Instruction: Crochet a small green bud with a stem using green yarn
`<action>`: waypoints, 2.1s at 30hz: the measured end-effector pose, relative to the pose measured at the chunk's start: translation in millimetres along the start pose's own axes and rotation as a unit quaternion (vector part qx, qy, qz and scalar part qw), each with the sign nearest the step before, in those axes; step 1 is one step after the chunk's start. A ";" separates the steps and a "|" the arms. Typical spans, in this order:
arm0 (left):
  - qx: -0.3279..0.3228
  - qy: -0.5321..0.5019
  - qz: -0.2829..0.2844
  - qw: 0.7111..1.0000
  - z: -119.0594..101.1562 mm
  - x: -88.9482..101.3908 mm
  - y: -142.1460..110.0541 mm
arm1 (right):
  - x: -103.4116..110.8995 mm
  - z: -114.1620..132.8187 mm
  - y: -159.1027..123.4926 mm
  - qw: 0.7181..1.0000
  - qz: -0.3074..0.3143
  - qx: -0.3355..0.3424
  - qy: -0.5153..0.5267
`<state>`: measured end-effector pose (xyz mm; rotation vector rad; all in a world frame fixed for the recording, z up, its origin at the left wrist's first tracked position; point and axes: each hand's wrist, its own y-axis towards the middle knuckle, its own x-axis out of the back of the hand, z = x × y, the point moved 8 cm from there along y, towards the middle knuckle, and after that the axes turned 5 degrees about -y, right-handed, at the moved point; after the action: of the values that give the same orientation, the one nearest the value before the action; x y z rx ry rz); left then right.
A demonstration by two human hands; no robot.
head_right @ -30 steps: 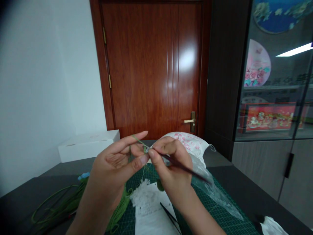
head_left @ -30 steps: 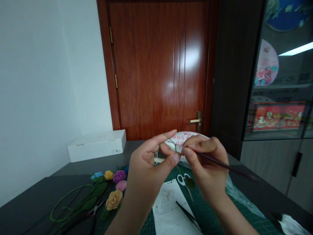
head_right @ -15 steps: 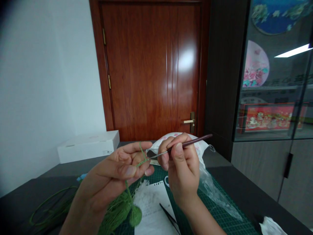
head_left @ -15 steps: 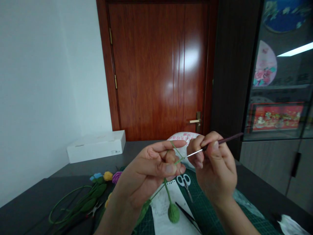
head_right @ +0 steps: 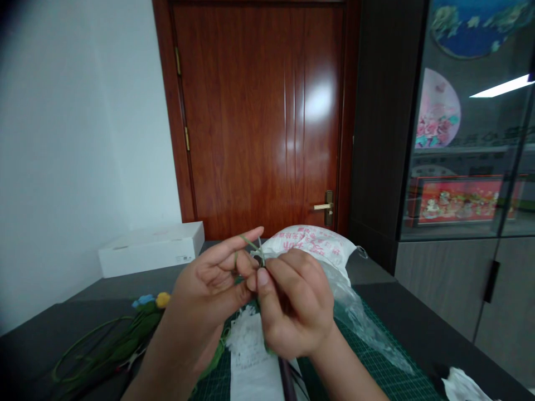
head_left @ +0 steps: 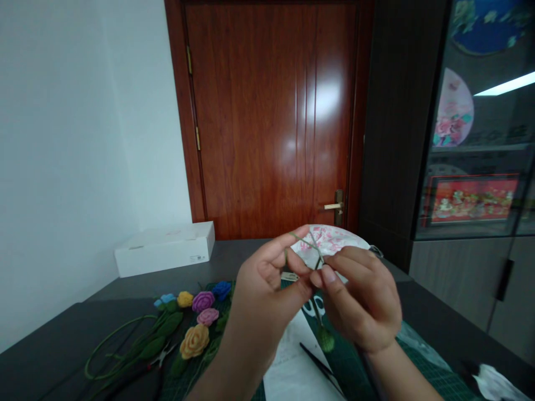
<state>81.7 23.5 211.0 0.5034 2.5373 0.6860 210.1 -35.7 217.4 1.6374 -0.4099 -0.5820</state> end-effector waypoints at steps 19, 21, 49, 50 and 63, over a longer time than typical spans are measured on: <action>0.026 -0.007 0.068 0.997 -5.3 4.0 12.2 | -59.2 -43.8 -11.4 0.769 0.068 -0.418 0.478; 0.004 0.014 0.048 0.999 -5.8 4.4 11.8 | -53.8 -42.0 -7.5 0.807 0.046 -0.379 0.450; -0.125 0.157 0.024 0.979 -23.5 12.6 18.9 | -55.9 -75.4 -21.8 0.798 0.021 -0.413 0.439; -0.090 0.117 0.036 0.988 -17.9 9.6 17.9 | -54.7 -74.5 -21.8 0.802 0.012 -0.410 0.434; -0.037 -0.017 -0.054 0.998 -7.3 7.9 7.2 | -13.5 -25.1 3.4 0.974 -0.022 -0.166 0.150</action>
<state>73.1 30.2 217.9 0.3457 2.4776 0.7218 214.1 -8.2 224.7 1.3855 -0.0476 -0.4011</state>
